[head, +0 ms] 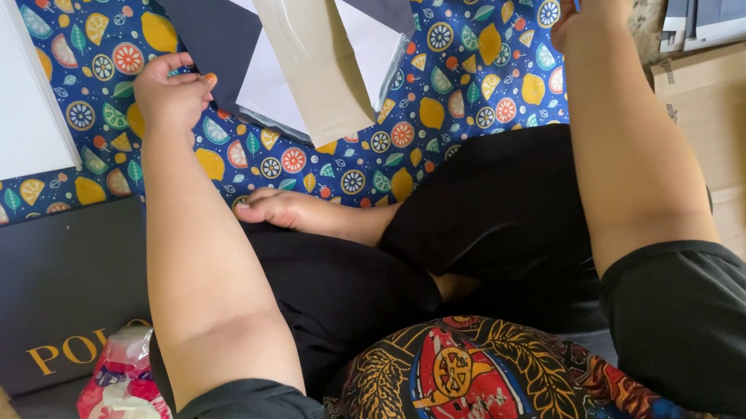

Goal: Assembling a paper shopping bag by applying glue to the flaps and folding the bottom.

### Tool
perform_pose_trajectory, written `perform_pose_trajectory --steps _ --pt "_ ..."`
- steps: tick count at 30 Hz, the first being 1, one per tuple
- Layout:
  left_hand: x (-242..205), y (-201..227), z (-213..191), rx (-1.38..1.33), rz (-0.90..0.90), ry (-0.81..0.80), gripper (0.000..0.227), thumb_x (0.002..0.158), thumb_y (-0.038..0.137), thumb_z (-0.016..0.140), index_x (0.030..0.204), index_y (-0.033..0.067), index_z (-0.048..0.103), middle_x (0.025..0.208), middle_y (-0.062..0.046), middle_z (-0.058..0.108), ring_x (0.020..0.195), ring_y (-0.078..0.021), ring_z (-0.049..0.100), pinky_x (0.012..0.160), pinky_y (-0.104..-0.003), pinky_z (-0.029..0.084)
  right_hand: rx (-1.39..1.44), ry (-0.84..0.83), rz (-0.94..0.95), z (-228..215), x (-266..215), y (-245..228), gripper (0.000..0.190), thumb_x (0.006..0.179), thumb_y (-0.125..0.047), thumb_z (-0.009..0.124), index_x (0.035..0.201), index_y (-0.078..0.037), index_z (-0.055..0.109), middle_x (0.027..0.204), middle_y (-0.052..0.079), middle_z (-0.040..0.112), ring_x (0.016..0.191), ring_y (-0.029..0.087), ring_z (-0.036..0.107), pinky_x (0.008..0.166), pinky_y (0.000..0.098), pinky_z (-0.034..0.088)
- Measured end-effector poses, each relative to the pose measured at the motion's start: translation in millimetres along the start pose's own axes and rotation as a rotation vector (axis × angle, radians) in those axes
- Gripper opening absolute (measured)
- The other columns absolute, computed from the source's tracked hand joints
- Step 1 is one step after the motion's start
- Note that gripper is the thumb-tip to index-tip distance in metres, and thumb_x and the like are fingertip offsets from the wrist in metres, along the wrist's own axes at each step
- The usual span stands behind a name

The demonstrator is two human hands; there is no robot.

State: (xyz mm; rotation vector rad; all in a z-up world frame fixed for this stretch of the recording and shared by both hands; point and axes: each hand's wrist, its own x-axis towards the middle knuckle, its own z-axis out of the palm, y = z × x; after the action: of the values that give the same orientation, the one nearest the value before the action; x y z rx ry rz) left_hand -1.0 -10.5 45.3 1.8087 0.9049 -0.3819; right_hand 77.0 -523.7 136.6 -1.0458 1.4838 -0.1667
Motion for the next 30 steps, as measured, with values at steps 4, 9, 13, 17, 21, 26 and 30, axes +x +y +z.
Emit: perform_pose_trajectory --steps 4,9,13,17,21,26,30 --pt "0.0 0.1 0.5 -0.012 -0.013 0.004 0.039 0.083 0.008 0.082 0.117 0.0200 0.069 0.102 -0.002 0.079 0.065 -0.0086 0.069 0.063 -0.023 0.063 -0.013 0.008 0.046 1.0 0.1 1.0 0.017 0.087 -0.044 0.078 0.097 -0.033 0.086 0.075 -0.017 0.076 0.071 0.005 0.071 0.047 0.0185 0.025" --pt "-3.7 4.1 -0.3 -0.013 -0.005 -0.004 0.038 0.084 0.006 0.080 0.118 0.0187 0.068 0.102 -0.004 0.079 0.065 -0.0083 0.069 0.064 -0.023 0.063 -0.056 0.032 0.062 0.0 -24.5 -1.7 0.025 0.088 -0.050 0.074 0.080 -0.027 0.077 0.075 -0.020 0.075 0.067 0.002 0.066 0.053 0.0215 0.027" --pt "8.4 -5.4 2.1 -0.023 -0.010 -0.007 0.038 0.083 0.006 0.081 0.116 0.0192 0.069 0.100 -0.004 0.080 0.063 -0.0089 0.069 0.062 -0.023 0.062 -0.058 0.055 0.088 -1.9 -34.6 -5.0 0.032 0.076 -0.057 0.077 0.084 -0.026 0.077 0.080 -0.021 0.076 0.065 0.001 0.065 0.055 0.0202 0.031" --pt "14.4 -9.2 3.9 -0.057 -0.007 -0.015 0.037 0.083 0.006 0.082 0.115 0.0187 0.069 0.099 -0.005 0.079 0.059 -0.0094 0.067 0.058 -0.023 0.060 -0.053 0.017 0.084 -3.9 -30.7 -7.5 0.032 0.082 -0.057 0.074 0.080 -0.025 0.074 0.078 -0.020 0.074 0.068 0.002 0.065 0.058 0.0222 0.031" --pt "16.1 -10.7 3.7 -0.057 -0.025 -0.016 0.039 0.082 0.005 0.081 0.116 0.0185 0.068 0.100 -0.006 0.079 0.060 -0.0093 0.067 0.058 -0.023 0.060 -0.052 -0.003 0.090 -5.5 -27.4 -7.1 0.034 0.080 -0.061 0.071 0.082 -0.027 0.071 0.081 -0.022 0.074 0.074 0.002 0.069 0.057 0.0221 0.034" --pt "2.5 2.1 1.1 -0.027 -0.030 -0.014 0.039 0.084 0.007 0.081 0.119 0.0174 0.068 0.103 -0.005 0.079 0.064 -0.0092 0.068 0.062 -0.023 0.061 -0.029 -0.012 0.094 -4.7 -30.9 -11.9 0.035 0.080 -0.061 0.072 0.075 -0.026 0.069 0.076 -0.021 0.072 0.076 0.003 0.070 0.065 0.0259 0.036" --pt "12.8 -9.4 4.5 -0.067 -0.011 -0.001 0.041 0.082 0.004 0.083 0.118 0.0159 0.068 0.100 -0.006 0.077 0.064 -0.0105 0.068 0.060 -0.023 0.060 0.086 0.003 0.056 -4.3 -45.2 -16.2 0.033 0.079 -0.053 0.077 0.086 -0.021 0.079 0.078 -0.016 0.075 0.075 0.008 0.071 0.050 0.0195 0.032"
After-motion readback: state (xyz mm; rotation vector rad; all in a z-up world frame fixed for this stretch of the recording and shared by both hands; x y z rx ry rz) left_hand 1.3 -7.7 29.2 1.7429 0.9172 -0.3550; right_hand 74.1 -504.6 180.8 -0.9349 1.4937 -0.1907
